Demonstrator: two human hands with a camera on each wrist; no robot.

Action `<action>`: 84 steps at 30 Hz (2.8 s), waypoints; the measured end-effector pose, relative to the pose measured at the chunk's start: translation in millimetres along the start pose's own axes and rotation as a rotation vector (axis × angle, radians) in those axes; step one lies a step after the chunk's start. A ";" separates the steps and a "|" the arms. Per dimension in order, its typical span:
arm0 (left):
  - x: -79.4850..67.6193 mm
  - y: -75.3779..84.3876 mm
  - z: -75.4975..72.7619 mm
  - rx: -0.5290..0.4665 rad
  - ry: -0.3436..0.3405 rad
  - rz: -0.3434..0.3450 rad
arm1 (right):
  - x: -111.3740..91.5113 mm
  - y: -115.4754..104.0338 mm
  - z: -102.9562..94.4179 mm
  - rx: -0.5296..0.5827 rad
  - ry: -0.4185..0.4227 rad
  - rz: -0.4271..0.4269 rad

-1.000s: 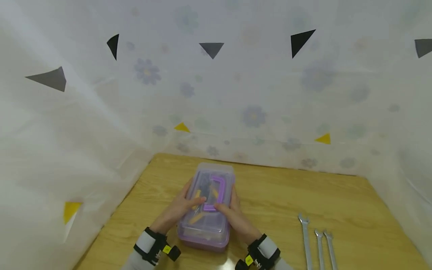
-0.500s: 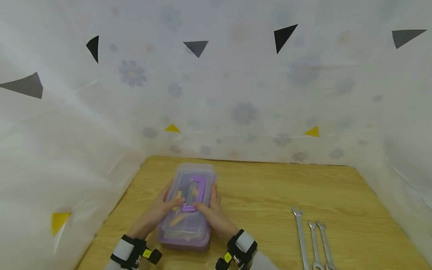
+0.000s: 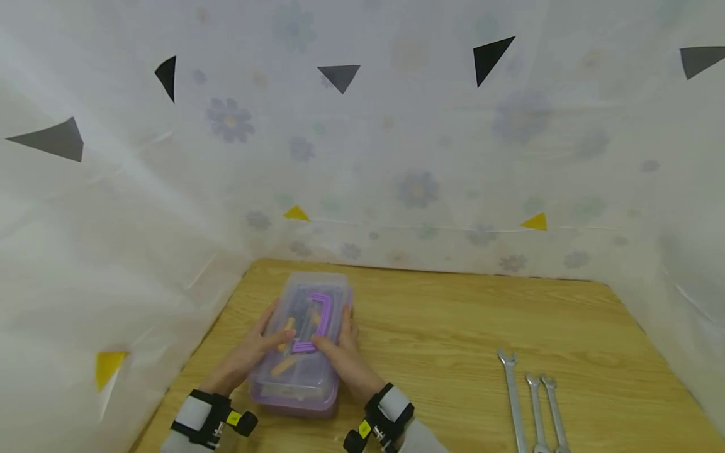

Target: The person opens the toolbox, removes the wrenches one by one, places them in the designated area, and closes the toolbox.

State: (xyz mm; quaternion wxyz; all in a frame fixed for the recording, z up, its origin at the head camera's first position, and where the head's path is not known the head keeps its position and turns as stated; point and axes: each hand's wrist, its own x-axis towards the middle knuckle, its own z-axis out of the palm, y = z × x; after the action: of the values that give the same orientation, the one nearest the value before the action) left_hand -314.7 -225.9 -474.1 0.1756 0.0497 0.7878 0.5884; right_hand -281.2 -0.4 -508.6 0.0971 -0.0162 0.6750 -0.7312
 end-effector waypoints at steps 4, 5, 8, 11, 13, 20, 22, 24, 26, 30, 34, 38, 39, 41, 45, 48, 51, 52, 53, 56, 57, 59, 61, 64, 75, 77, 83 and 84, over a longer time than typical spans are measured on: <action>-2.8 -4.7 -10.5 0.016 -0.006 0.000 | 2.8 0.9 10.4 -0.008 0.003 0.004; -3.3 -5.9 -13.5 0.020 -0.002 -0.003 | 3.5 0.4 12.9 -0.003 -0.001 0.003; -3.4 -9.2 -23.2 0.032 0.007 -0.001 | 6.7 -1.7 20.1 0.004 -0.015 0.001; -3.9 -10.8 -30.9 0.038 0.006 0.008 | 11.6 -2.6 26.3 -0.010 -0.021 -0.009; -4.3 -11.2 -34.6 0.041 0.000 0.019 | 15.6 -1.2 29.2 -0.019 -0.020 -0.012; -4.2 -12.1 -56.6 0.051 -0.013 -0.045 | 28.8 5.6 50.5 0.006 0.003 -0.027; -4.0 -12.8 -64.4 0.072 -0.008 -0.060 | 30.6 5.1 58.3 -0.008 0.007 -0.025; -5.1 -14.3 -70.4 0.089 -0.012 -0.057 | 30.8 3.3 63.5 -0.013 0.006 -0.032; -5.9 -15.9 -75.3 0.087 -0.022 -0.052 | 31.2 1.5 68.2 -0.015 0.001 -0.016; -5.2 -18.5 -84.1 0.082 -0.030 -0.066 | 34.9 1.2 76.4 -0.005 0.010 -0.003; -5.0 -21.1 -90.1 0.087 -0.015 -0.095 | 37.1 2.0 81.8 0.004 0.012 -0.022; -1.3 -24.4 -93.8 0.041 -0.080 -0.053 | 37.9 3.2 82.9 0.000 0.040 -0.027; 1.2 -24.7 -94.1 0.033 -0.098 -0.036 | 38.8 3.6 81.9 -0.006 0.053 -0.028; 6.3 -24.6 -94.8 0.034 -0.132 0.001 | 41.5 3.4 80.0 -0.012 0.068 -0.025; 14.9 -22.0 -95.6 0.061 -0.132 0.021 | 49.1 1.1 76.3 -0.021 0.074 -0.039; 20.4 -20.3 -96.8 0.065 -0.128 0.011 | 53.7 -1.3 74.4 -0.013 0.072 -0.034; 22.7 -22.6 -96.7 0.058 -0.118 -0.011 | 54.2 0.3 73.5 -0.012 0.066 -0.011; 23.1 -24.1 -96.5 0.051 -0.123 -0.017 | 53.9 1.3 73.2 -0.012 0.066 -0.002; 23.4 -25.5 -96.2 0.041 -0.120 -0.031 | 53.4 2.1 73.1 -0.013 0.066 0.005; 26.6 -27.6 -95.0 0.036 -0.129 -0.042 | 53.8 4.0 71.7 -0.020 0.072 0.021; 29.0 -27.6 -94.2 0.031 -0.126 -0.042 | 55.6 4.6 70.6 -0.022 0.078 0.023; 34.3 -27.4 -92.9 0.029 -0.108 -0.040 | 61.1 5.5 67.8 -0.027 0.082 0.021; 39.5 -27.2 -92.6 0.042 -0.088 -0.039 | 68.0 7.6 63.0 -0.054 0.067 0.007; 42.3 -23.6 -94.7 0.112 -0.050 -0.034 | 75.6 8.3 48.1 -0.174 -0.007 -0.078; 16.1 29.9 -71.4 0.641 0.304 0.216 | 11.2 -24.4 -54.4 -0.982 -0.149 -0.392; 14.8 40.7 -56.4 0.706 0.357 0.312 | 2.0 -26.0 -70.5 -1.069 -0.102 -0.419; 26.0 69.1 -2.7 0.896 0.498 0.624 | -8.5 -48.2 -124.0 -1.191 0.044 -0.444; 29.3 71.8 6.9 0.926 0.521 0.670 | -9.6 -52.8 -133.7 -1.201 0.070 -0.447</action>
State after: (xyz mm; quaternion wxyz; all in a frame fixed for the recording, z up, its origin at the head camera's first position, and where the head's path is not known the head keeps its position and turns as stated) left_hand -348.9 -189.6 -414.4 -0.2561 0.2197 0.9195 0.2019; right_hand -298.8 136.4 -467.1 -0.1059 -0.1844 0.9501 -0.2285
